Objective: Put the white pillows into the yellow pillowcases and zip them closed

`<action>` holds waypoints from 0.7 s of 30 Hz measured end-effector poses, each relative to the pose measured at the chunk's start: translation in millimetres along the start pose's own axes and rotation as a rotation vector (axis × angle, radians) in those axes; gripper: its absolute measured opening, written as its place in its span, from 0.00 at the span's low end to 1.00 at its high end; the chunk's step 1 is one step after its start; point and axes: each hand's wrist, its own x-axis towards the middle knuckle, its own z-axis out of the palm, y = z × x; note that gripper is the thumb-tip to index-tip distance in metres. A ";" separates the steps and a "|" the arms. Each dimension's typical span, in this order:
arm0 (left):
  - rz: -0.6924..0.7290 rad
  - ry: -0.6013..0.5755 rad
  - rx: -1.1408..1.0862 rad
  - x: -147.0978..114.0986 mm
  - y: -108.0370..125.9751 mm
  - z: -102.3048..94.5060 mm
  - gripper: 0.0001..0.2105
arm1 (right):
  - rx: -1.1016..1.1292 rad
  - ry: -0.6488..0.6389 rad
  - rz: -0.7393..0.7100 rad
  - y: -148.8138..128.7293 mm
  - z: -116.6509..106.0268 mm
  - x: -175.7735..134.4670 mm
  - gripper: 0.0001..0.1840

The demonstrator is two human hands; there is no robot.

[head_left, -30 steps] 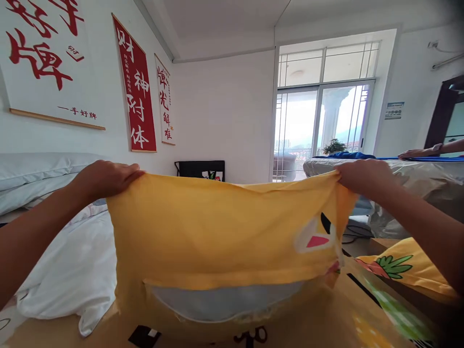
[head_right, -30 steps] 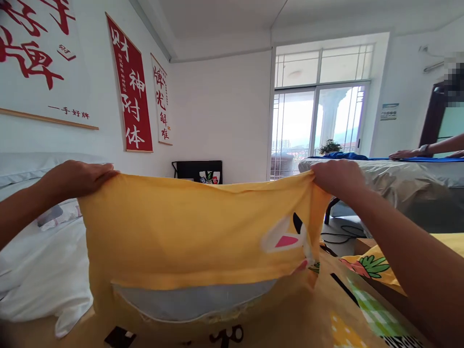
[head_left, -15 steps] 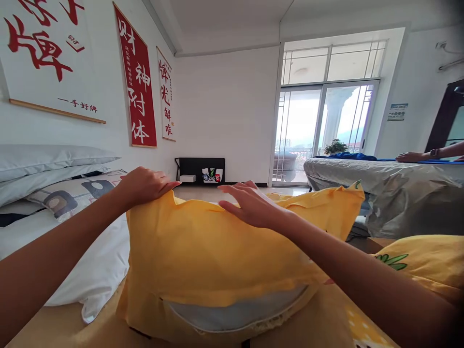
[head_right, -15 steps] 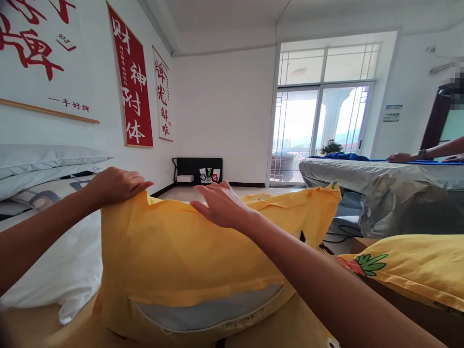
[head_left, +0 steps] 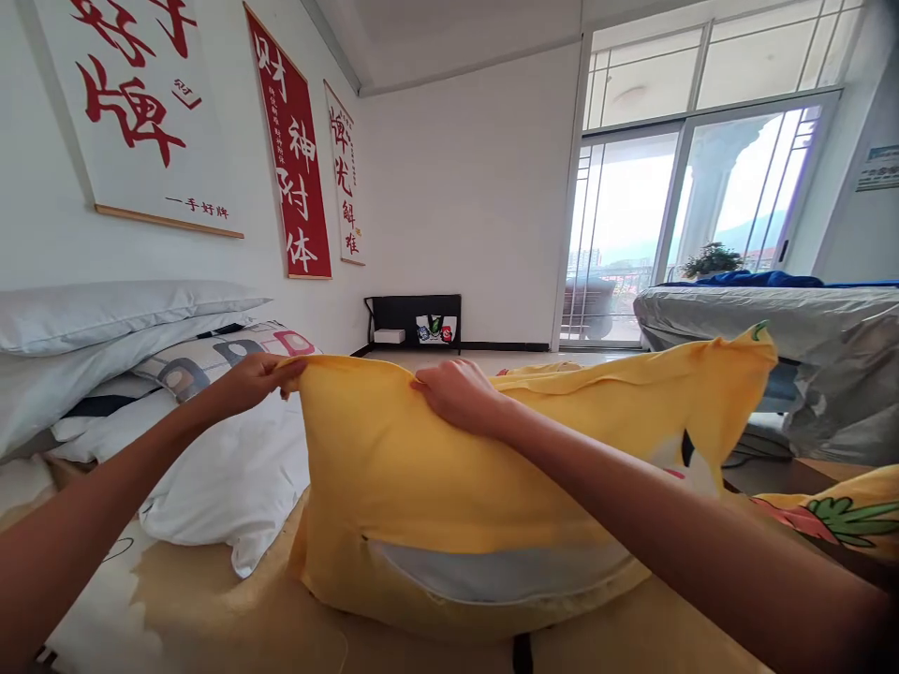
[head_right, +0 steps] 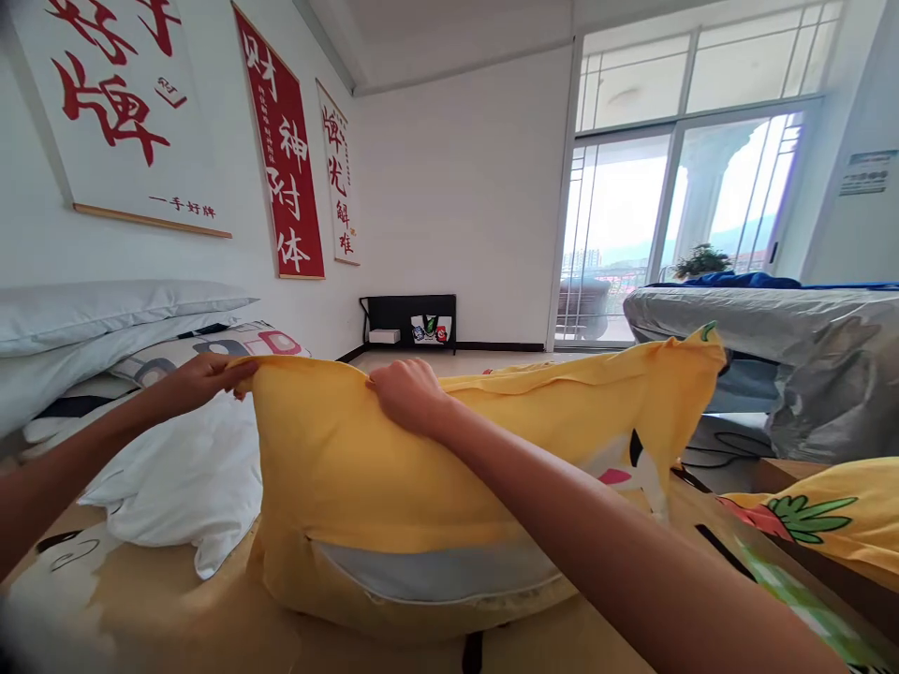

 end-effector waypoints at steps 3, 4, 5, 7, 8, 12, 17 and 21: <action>0.020 0.182 0.025 11.1 26.3 -10.6 0.23 | -0.075 0.130 0.143 12.3 -23.9 14.3 0.22; 0.067 0.331 0.063 16.6 40.1 -15.5 0.21 | -0.093 0.202 0.194 15.4 -30.6 17.8 0.23; 0.122 0.464 0.097 22.8 54.4 -20.2 0.20 | -0.106 0.246 0.218 17.7 -35.7 20.3 0.24; 0.196 0.566 0.214 36.4 79.1 -27.8 0.20 | -0.128 0.241 0.194 21.0 -40.7 21.7 0.21; 0.246 0.495 0.323 43.1 87.4 -30.6 0.19 | -0.138 0.203 0.159 22.6 -41.2 21.0 0.19; 0.439 0.207 0.655 59.9 90.0 -42.2 0.17 | -0.163 0.273 0.224 34.0 -38.5 13.9 0.17; 0.383 0.463 0.771 61.4 79.9 -51.6 0.24 | -0.166 0.293 0.176 39.1 -34.6 3.2 0.16; 0.225 0.500 0.792 61.2 77.7 -39.2 0.24 | -0.069 0.215 0.080 31.6 -25.1 -26.8 0.17</action>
